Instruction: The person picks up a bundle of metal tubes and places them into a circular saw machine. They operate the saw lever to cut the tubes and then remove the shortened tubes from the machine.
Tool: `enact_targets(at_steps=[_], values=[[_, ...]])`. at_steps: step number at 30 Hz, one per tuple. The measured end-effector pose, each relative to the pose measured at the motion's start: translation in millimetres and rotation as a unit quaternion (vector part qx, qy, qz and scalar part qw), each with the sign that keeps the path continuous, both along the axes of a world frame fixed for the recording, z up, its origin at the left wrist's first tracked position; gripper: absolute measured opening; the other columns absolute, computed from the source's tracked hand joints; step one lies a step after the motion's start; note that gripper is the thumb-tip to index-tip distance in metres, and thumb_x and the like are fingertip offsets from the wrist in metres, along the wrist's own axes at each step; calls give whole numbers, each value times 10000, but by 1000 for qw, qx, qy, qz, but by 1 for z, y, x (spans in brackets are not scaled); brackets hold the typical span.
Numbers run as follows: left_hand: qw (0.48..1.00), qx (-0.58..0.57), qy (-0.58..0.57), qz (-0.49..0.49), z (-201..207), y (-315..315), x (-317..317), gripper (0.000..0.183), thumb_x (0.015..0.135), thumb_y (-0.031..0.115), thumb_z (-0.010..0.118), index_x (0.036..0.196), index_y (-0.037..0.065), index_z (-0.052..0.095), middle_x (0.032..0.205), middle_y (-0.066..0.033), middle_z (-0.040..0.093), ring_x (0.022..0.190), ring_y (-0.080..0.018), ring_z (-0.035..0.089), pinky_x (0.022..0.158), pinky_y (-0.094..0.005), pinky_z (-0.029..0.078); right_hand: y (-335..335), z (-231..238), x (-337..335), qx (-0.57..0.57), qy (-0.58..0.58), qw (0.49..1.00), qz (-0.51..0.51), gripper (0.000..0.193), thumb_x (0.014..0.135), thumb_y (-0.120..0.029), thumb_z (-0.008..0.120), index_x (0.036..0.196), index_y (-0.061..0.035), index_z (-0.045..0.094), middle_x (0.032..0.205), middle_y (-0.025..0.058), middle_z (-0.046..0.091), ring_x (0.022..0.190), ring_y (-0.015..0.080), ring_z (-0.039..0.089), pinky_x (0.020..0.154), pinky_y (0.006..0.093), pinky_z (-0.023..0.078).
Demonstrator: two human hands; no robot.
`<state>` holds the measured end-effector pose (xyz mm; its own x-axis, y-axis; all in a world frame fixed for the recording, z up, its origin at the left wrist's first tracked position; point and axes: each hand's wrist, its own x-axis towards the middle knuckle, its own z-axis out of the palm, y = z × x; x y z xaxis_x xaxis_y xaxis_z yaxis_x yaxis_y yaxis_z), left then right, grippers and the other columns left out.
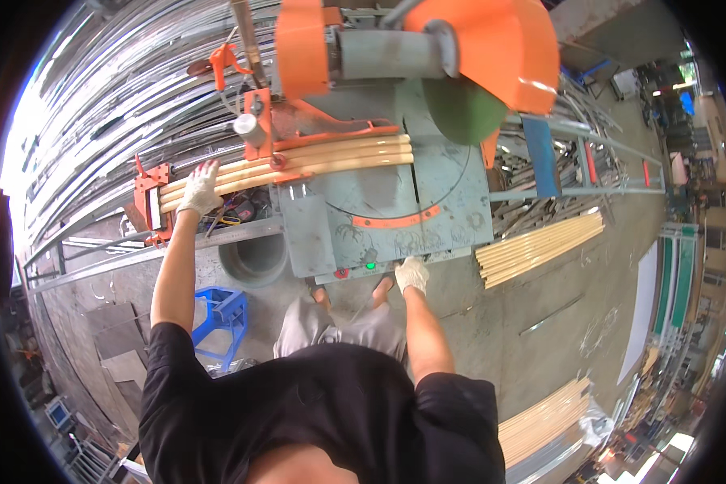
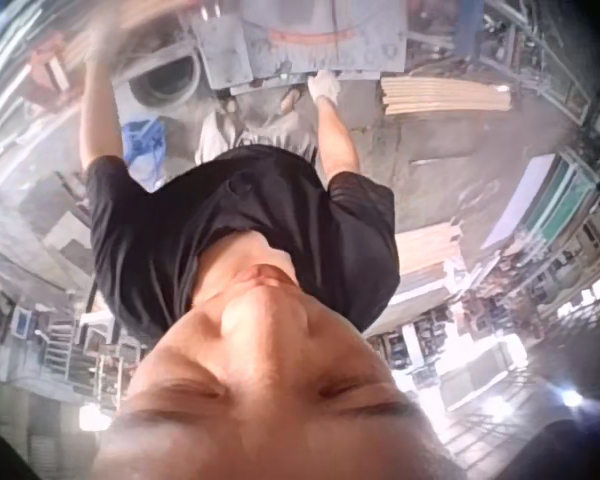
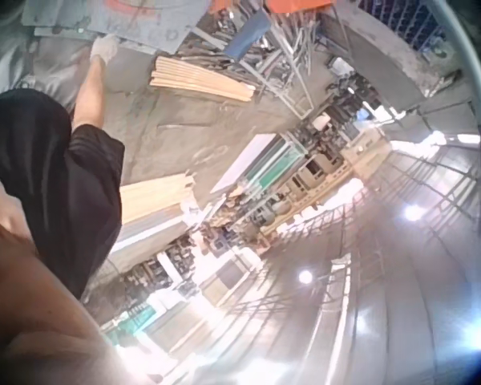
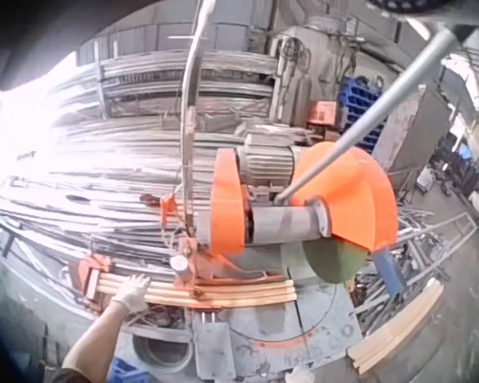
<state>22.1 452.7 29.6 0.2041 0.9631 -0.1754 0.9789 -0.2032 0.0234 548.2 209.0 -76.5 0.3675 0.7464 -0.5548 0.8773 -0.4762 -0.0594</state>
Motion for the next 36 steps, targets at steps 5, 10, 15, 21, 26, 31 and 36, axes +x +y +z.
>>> enact_targets(at_steps=[5,10,15,21,26,31,36], values=[[1000,2,3,-26,-55,24,-39,867,610,140,824,1407,102,486,1359,-154,574,1290,-355,532,1114,-455,403,-5,-27,-13,37,-43,998,-3,493,883,-453,701,956,32,752,1014,280,728,994,436,709,877,496,565],[998,-12,9,-56,-54,31,-31,742,645,120,776,1339,115,512,1248,-154,613,1190,-347,575,1030,-475,412,-13,-11,-20,-6,-24,998,-65,511,850,-508,721,981,-16,768,1029,241,740,972,431,715,867,484,566],[997,16,-40,-60,-10,8,-13,627,674,109,738,1268,80,540,1160,-164,633,1131,-353,592,979,-461,425,-49,29,-8,15,-4,996,-90,500,821,-518,740,1033,-67,778,1070,217,745,1038,397,709,900,469,557],[993,76,-87,-34,69,-108,-21,603,688,121,720,1258,41,541,1126,-182,621,1075,-386,579,944,-480,436,-121,51,11,-87,22,994,-60,447,765,-453,753,987,-66,782,1045,204,755,1023,374,721,897,459,563],[982,29,-149,111,103,-328,-64,690,681,195,814,1287,14,537,1134,-225,620,1068,-436,576,946,-532,450,-178,33,27,-136,43,989,-28,430,747,-424,747,985,-69,790,1029,205,758,1014,370,728,888,455,573],[960,-4,-78,268,153,-587,-67,778,617,118,767,1336,-1,495,1126,-248,637,1064,-462,602,936,-542,479,-219,-4,57,-149,84,985,-10,448,743,-420,746,1019,-70,791,1047,209,755,1029,367,727,905,450,576],[879,-123,68,456,204,-634,6,685,641,136,785,1275,64,534,1023,-217,707,983,-435,694,851,-514,557,-254,-35,101,-105,119,986,-52,410,756,-388,734,1005,-65,778,1048,214,752,1026,383,721,894,460,573]])
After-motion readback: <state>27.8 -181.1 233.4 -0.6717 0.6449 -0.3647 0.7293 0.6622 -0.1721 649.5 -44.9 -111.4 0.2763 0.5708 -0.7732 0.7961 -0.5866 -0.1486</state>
